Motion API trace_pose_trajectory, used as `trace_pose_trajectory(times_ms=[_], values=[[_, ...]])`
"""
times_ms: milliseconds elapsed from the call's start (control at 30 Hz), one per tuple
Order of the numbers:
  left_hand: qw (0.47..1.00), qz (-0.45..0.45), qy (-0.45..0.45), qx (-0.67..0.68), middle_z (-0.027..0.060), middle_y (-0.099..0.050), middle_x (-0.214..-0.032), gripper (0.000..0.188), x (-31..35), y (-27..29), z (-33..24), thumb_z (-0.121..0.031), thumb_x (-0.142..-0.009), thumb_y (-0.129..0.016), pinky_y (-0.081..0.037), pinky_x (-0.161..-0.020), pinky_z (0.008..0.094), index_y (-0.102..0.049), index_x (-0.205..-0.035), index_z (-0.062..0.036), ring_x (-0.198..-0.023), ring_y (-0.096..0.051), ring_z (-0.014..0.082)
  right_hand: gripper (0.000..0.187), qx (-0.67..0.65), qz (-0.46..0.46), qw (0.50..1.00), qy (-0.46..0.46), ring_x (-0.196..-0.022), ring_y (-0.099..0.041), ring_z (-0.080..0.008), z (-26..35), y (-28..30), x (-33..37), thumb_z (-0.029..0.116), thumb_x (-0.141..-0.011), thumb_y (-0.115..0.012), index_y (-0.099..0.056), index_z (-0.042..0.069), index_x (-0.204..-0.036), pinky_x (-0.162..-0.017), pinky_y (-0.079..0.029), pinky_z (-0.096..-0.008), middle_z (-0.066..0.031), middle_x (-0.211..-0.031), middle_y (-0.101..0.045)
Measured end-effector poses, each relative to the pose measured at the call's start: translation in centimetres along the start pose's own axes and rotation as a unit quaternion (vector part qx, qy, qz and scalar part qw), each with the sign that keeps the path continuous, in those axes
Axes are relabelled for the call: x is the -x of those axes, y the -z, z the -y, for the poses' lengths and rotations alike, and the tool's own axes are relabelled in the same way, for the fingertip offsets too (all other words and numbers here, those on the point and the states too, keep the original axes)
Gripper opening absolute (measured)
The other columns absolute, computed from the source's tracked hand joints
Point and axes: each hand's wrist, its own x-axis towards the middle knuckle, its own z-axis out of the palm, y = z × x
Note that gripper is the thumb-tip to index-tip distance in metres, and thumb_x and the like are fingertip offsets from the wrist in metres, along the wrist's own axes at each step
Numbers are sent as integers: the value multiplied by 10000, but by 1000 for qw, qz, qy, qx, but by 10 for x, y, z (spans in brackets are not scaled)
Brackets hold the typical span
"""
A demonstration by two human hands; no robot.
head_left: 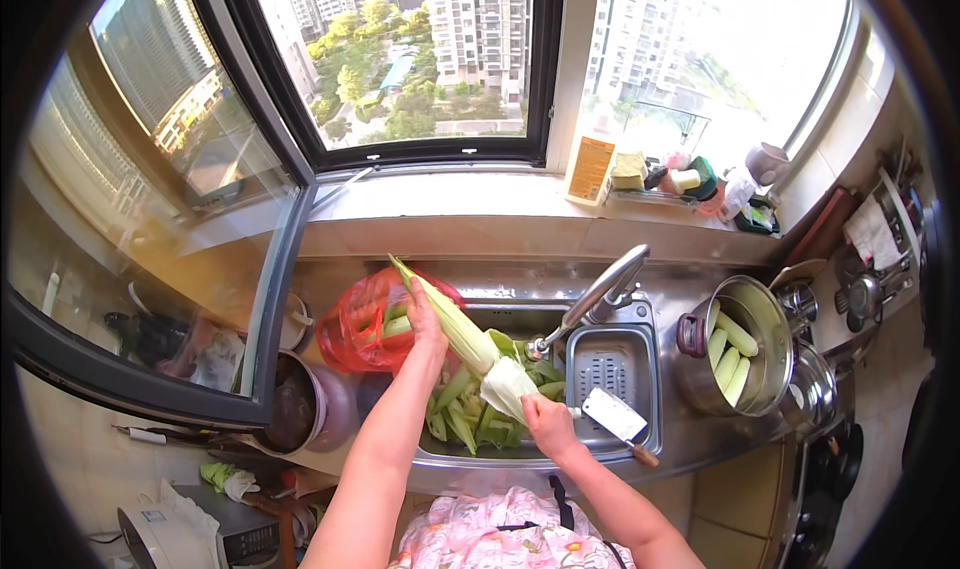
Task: The person peels the husks from ears of corn, trims the ends with a knife, and rinses them under running water before placing them into a pot of water.
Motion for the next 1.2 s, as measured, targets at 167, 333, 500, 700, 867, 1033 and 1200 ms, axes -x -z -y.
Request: trace_pose_trajectory(times_ms=[167,333,500,700,867,1033,1200], values=[[993,107,-34,-33,31,-558,-652,587,25,-1,-5,-689,-835,-562,-501,-514,301,-514,-887,-106,-543,-583,156,569,-9,17,999,-47,-949,-620,-352,22,-10,-23,432,-748,-758,-513,61,-1104,-774,-494,-440,-191,-1079,-617],[984,149,-56,-79,36,-577,-677,566,65,-9,8,-646,-867,-560,-487,-536,275,-533,-936,-85,-571,-583,136,945,66,50,995,-60,-1144,-543,-367,-1,-57,-54,479,-625,-829,-362,47,-1323,-915,-452,-466,-185,-1284,-516],[976,164,-112,-95,35,-586,-708,541,87,-18,3,-607,-883,-571,-488,-581,266,-528,-983,-77,-627,-588,123,786,-94,145,983,-54,-1023,-613,-384,-13,-55,-71,411,-599,-843,-492,16,-1182,-855,-488,-454,-215,-1086,-629],[995,41,-93,-22,96,-615,-773,598,101,6,22,-562,-840,-667,-534,-713,356,-483,-1089,-51,-704,-635,214,533,52,17,998,-24,-911,-623,-406,17,-47,-70,282,-633,-775,-502,29,-1015,-789,-498,-487,-197,-959,-639],[998,3,7,69,100,-610,-781,567,111,4,-1,-508,-837,-695,-541,-659,351,-491,-1078,-36,-675,-634,212,589,10,79,996,-48,-934,-633,-396,23,-45,-69,296,-622,-772,-517,46,-1090,-810,-494,-471,-212,-982,-658],[997,9,-82,-4,106,-616,-767,531,113,7,9,-519,-840,-677,-539,-621,352,-518,-996,-37,-637,-631,212,699,-108,136,985,-25,-1005,-641,-372,12,-50,-72,323,-637,-771,-518,80,-1241,-853,-503,-427,-211,-1051,-671],[998,40,5,47,113,-596,-716,568,108,-1,-16,-564,-834,-635,-534,-564,371,-522,-979,-27,-598,-623,229,591,59,141,988,-38,-902,-650,-413,41,-29,-70,304,-665,-739,-541,45,-1157,-806,-516,-467,-235,-945,-678]])
